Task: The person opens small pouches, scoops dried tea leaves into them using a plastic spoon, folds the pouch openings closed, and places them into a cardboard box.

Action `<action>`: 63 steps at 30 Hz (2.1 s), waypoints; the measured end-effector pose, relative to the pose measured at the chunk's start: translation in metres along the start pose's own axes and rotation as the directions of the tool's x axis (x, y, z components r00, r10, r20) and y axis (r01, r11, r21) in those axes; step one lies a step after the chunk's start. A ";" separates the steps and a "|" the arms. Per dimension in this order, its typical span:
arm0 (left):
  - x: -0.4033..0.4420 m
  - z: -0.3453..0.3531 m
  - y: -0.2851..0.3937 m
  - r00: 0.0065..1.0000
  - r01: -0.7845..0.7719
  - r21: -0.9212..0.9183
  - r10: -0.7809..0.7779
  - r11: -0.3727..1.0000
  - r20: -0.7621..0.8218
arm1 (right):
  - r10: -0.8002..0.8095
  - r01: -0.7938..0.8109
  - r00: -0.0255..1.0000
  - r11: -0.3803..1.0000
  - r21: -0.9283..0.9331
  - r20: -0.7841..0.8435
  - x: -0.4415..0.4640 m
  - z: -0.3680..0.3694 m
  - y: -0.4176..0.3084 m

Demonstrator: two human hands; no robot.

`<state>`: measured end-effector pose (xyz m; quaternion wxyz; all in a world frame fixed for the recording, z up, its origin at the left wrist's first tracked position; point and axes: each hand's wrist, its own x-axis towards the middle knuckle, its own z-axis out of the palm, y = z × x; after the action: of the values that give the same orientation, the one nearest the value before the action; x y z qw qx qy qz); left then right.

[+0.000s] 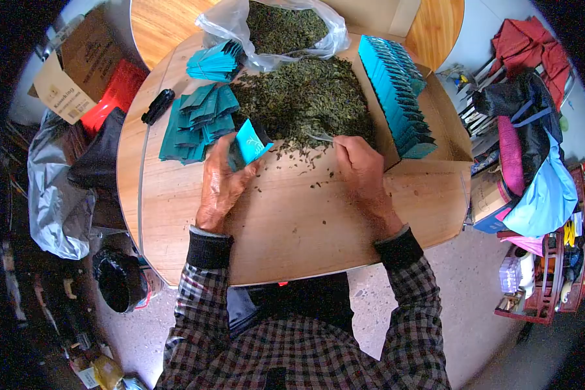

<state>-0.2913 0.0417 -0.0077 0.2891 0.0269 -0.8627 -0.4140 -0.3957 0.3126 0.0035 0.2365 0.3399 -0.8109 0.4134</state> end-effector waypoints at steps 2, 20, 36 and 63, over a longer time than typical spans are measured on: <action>0.001 0.000 0.001 1.000 -0.003 0.009 0.003 1.000 0.006 | 0.033 -0.033 0.999 0.999 0.001 0.002 0.000 -0.007 -0.003; 0.002 0.006 0.009 0.989 0.004 -0.018 -0.001 1.000 0.149 | 0.022 -0.035 0.993 0.994 0.101 0.120 0.012 -0.029 -0.050; 0.000 0.004 0.007 0.981 -0.015 0.012 0.013 1.000 0.191 | -0.209 0.218 0.941 0.976 -0.004 0.267 0.025 -0.033 -0.052; -0.001 0.005 0.011 0.983 -0.098 -0.084 0.110 0.992 0.148 | 0.343 -0.630 0.738 0.658 0.412 0.581 0.055 -0.006 -0.039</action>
<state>-0.2913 0.0524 -0.0025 0.2444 -0.0609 -0.8661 -0.4319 -0.4017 0.2814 0.0636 -0.2002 0.2444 -0.7358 0.5989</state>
